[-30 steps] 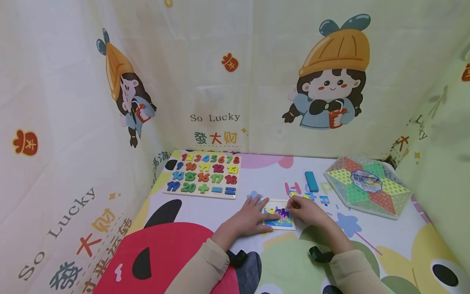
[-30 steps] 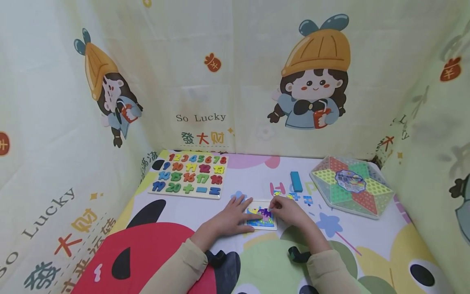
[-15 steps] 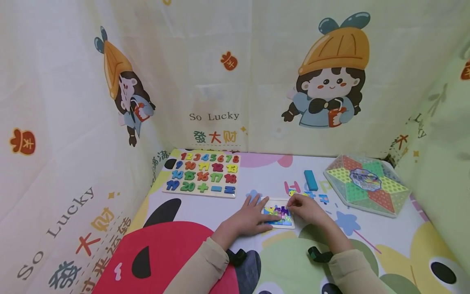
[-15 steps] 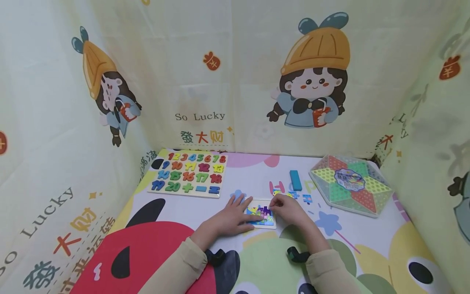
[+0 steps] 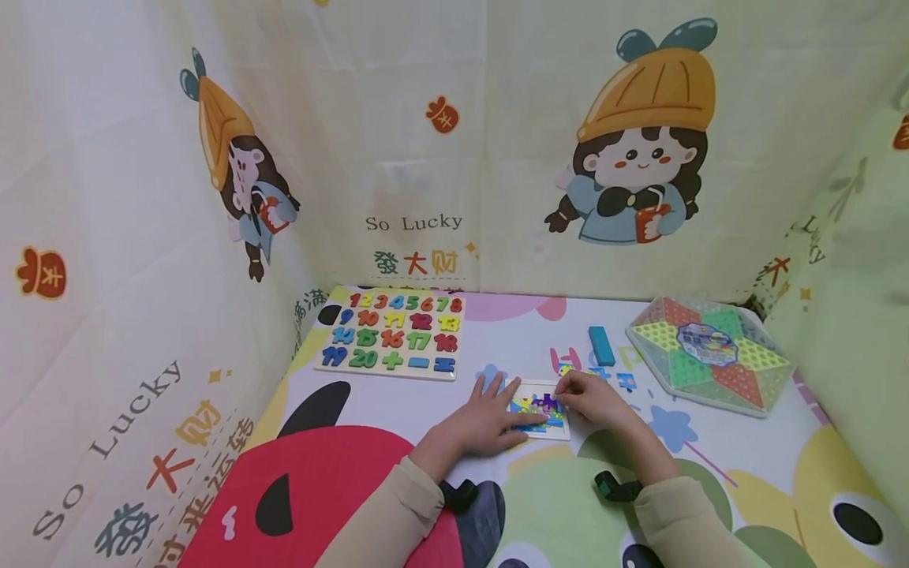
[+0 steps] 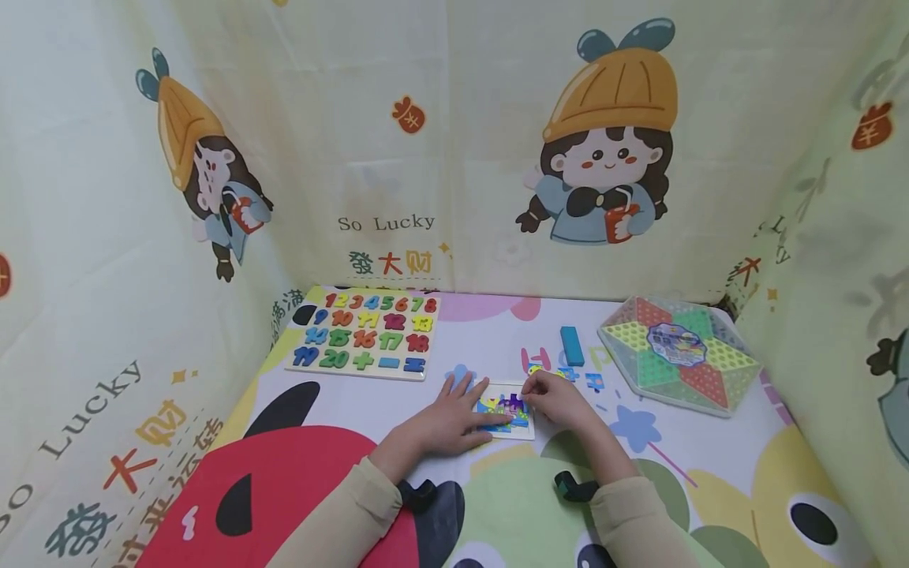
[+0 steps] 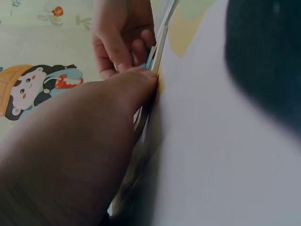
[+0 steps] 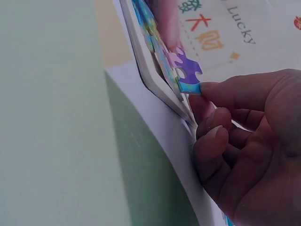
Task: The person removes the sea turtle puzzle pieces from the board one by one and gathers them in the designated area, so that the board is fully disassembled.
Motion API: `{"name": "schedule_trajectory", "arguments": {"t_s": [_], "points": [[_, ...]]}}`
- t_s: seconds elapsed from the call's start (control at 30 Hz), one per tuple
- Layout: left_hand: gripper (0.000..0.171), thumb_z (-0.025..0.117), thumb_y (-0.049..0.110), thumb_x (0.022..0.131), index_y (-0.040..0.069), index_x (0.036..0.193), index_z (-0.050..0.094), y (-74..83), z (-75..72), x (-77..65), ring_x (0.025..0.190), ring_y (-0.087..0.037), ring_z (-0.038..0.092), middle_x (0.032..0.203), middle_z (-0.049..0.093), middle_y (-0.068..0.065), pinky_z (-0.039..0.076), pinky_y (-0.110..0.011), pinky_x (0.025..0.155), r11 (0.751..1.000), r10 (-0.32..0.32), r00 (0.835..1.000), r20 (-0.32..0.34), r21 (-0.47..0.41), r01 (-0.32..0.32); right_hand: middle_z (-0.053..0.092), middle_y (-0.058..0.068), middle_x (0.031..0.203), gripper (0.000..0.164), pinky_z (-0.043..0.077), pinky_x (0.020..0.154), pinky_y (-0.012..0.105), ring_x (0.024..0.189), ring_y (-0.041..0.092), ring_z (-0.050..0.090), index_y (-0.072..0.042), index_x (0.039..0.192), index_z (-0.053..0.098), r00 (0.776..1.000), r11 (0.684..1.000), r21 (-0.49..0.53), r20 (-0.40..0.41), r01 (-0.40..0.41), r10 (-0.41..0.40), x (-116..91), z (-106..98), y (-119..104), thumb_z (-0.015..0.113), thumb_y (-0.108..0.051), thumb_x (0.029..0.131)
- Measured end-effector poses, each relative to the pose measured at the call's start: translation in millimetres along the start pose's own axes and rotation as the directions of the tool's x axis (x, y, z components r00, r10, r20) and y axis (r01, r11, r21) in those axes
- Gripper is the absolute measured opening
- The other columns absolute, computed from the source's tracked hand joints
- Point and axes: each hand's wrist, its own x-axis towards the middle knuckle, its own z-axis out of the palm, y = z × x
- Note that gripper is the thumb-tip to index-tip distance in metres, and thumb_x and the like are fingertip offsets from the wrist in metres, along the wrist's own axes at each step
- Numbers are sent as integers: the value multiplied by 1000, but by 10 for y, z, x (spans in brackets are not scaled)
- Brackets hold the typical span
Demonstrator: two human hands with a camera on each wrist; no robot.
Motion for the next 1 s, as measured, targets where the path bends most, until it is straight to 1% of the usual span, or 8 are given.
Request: {"name": "schedule_trajectory", "arguments": {"t_s": [0.17, 0.27, 0.37, 0.43, 0.6, 0.7, 0.87, 1.0], "points": [[46, 35, 58, 101, 67, 142, 17, 1, 31, 17, 155, -35, 0, 168, 6, 1, 6, -68, 119, 999, 44, 999, -13, 30, -43, 61, 4, 83, 8, 44, 50, 27, 58, 17, 49, -10, 99, 63, 1000, 1000, 2, -2, -1, 1, 12, 16, 10, 64, -17, 95], [46, 33, 56, 102, 66, 143, 15, -6, 53, 25, 155, -33, 2, 168, 9, 6, 7, -68, 119, 996, 75, 997, -11, 46, -75, 61, 4, 84, 8, 44, 51, 27, 58, 17, 49, -10, 100, 63, 1000, 1000, 0, 4, 3, -3, 12, 4, 12, 64, -18, 96], [46, 34, 55, 102, 67, 143, 15, -5, 50, 23, 155, -32, 4, 167, 13, 6, 6, -67, 119, 995, 89, 996, -6, 38, -89, 60, 5, 83, 10, 44, 52, 28, 58, 18, 49, -11, 101, 63, 1000, 1000, 15, 9, -4, 4, -1, -42, 24, 64, -20, 96], [47, 35, 54, 102, 67, 143, 17, -5, 42, 20, 155, -32, 5, 167, 14, 6, 6, -66, 120, 995, 93, 996, -3, 27, -93, 58, 4, 79, 12, 44, 53, 28, 58, 18, 49, -11, 102, 63, 1000, 999, 31, 6, -22, 21, -23, -93, 42, 64, -22, 97], [46, 35, 53, 103, 68, 142, 18, -13, 29, 19, 155, -34, 6, 167, 11, 6, 8, -65, 120, 993, 117, 993, -21, 21, -116, 53, 4, 71, 19, 42, 53, 28, 58, 17, 47, -8, 106, 61, 998, 996, 70, 2, -57, 57, -105, -275, 134, 64, -25, 97], [45, 35, 53, 103, 67, 142, 19, -18, 29, 17, 154, -35, 7, 167, 12, 7, 8, -65, 120, 991, 129, 991, -32, 27, -128, 54, 5, 72, 24, 42, 54, 28, 61, 17, 48, -6, 109, 60, 998, 995, 77, -1, -68, 69, -158, -396, 213, 63, -26, 97], [47, 36, 52, 103, 65, 144, 19, -15, 33, 11, 154, -35, 7, 166, 17, 6, 9, -65, 120, 990, 136, 990, -39, 39, -134, 56, 6, 79, 28, 43, 55, 29, 64, 18, 49, -6, 113, 59, 991, 987, 81, -6, -135, 136, -259, -579, 346, 62, -29, 98], [47, 37, 51, 102, 65, 144, 20, -9, 46, 16, 155, -34, 7, 166, 17, 7, 8, -64, 121, 991, 134, 990, -36, 35, -132, 55, 6, 79, 31, 43, 56, 30, 65, 18, 49, -4, 115, 58, 987, 985, 66, 1, -158, 158, -344, -706, 471, 61, -31, 98]]}}
